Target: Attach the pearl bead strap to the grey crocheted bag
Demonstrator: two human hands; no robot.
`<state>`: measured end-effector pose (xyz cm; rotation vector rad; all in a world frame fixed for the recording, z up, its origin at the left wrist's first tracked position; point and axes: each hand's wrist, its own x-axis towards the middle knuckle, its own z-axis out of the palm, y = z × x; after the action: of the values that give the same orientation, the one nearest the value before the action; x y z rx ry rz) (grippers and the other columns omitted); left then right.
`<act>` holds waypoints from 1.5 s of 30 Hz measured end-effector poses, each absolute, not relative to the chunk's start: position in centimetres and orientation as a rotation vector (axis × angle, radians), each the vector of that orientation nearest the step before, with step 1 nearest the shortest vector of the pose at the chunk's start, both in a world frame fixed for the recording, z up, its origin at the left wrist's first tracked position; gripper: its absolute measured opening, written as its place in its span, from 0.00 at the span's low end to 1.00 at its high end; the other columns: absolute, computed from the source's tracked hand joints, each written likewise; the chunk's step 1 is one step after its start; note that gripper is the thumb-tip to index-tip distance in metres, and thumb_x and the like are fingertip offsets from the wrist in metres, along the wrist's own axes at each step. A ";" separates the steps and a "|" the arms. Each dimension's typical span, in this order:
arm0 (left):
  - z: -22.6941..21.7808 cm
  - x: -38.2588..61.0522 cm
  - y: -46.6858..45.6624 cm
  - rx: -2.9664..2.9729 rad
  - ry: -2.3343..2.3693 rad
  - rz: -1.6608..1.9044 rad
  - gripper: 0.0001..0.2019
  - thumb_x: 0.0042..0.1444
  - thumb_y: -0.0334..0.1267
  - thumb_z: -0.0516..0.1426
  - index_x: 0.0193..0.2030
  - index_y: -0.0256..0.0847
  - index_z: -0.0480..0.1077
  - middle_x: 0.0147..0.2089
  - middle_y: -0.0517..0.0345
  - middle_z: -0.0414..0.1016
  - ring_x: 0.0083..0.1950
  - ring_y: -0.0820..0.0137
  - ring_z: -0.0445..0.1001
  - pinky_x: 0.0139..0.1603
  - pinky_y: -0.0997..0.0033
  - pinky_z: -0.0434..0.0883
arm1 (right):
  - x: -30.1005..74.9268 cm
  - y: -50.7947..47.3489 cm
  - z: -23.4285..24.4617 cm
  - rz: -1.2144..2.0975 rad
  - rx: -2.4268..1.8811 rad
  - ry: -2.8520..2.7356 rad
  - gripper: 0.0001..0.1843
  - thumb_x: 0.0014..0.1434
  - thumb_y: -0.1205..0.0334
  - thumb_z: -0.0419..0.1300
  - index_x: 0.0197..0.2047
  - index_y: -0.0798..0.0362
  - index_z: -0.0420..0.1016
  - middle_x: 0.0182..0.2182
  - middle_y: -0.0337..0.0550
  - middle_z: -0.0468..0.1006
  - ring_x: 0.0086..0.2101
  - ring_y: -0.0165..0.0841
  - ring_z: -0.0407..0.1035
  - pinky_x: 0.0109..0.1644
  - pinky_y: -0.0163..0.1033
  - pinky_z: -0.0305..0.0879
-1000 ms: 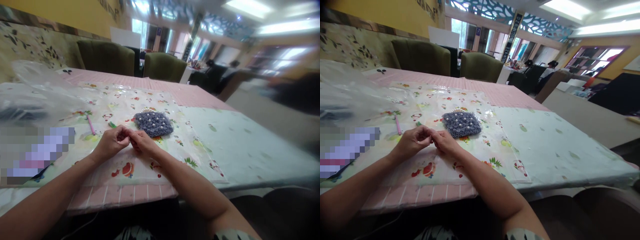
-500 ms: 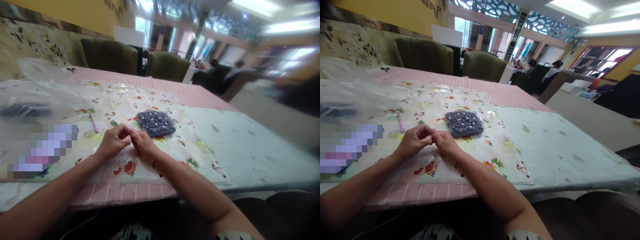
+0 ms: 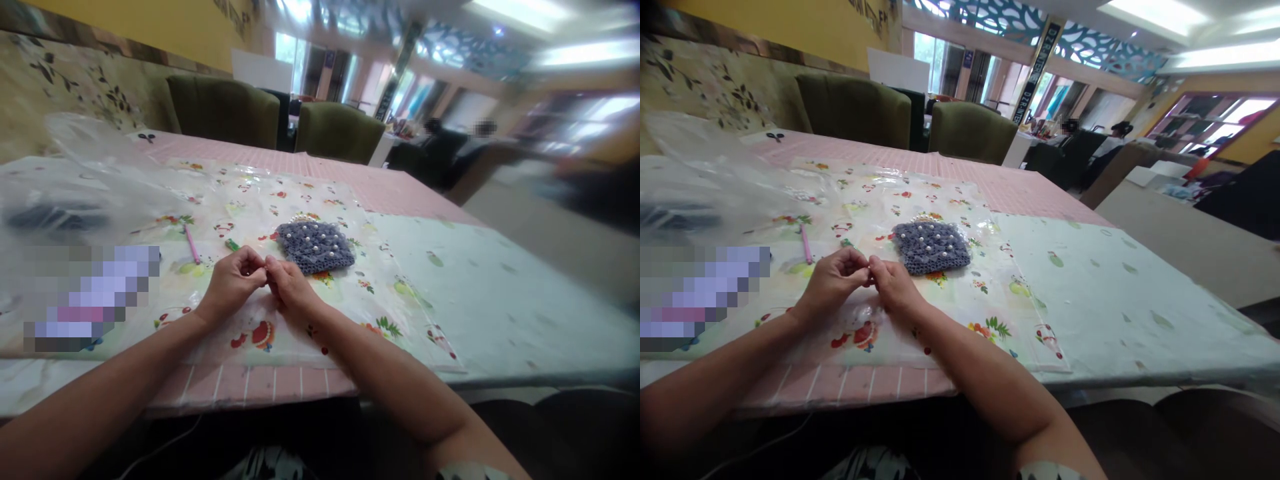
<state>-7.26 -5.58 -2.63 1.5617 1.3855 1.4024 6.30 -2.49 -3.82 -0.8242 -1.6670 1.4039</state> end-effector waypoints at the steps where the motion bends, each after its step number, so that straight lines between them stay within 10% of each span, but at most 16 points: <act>1: -2.7 -7.3 -5.6 1.590 1.404 1.406 0.07 0.50 0.39 0.60 0.30 0.39 0.67 0.27 0.60 0.73 0.29 0.71 0.73 0.31 0.73 0.70 | 6.4 -2.3 -3.8 1.361 -0.804 -1.689 0.29 0.63 0.39 0.47 0.23 0.53 0.64 0.20 0.37 0.63 0.25 0.28 0.58 0.29 0.33 0.55; 26: -2.1 -6.0 -6.4 1.340 1.356 1.406 0.11 0.52 0.43 0.60 0.30 0.35 0.71 0.27 0.59 0.74 0.27 0.71 0.76 0.30 0.73 0.74 | 6.4 -2.4 -3.7 0.835 -0.854 -1.940 0.25 0.69 0.47 0.41 0.25 0.52 0.59 0.23 0.38 0.64 0.26 0.28 0.58 0.33 0.35 0.52; 45: -1.3 -6.7 -6.0 1.407 1.103 1.426 0.14 0.53 0.42 0.62 0.43 0.36 0.72 0.34 0.57 0.76 0.34 0.72 0.76 0.36 0.72 0.77 | 7.3 -2.1 -2.5 1.830 -0.716 -1.373 0.33 0.53 0.27 0.54 0.22 0.50 0.53 0.15 0.27 0.49 0.15 0.22 0.44 0.19 0.32 0.57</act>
<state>-6.66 -6.02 -1.26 1.4068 1.1034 1.4260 7.33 -2.07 -2.54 -0.7156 -1.3728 1.8305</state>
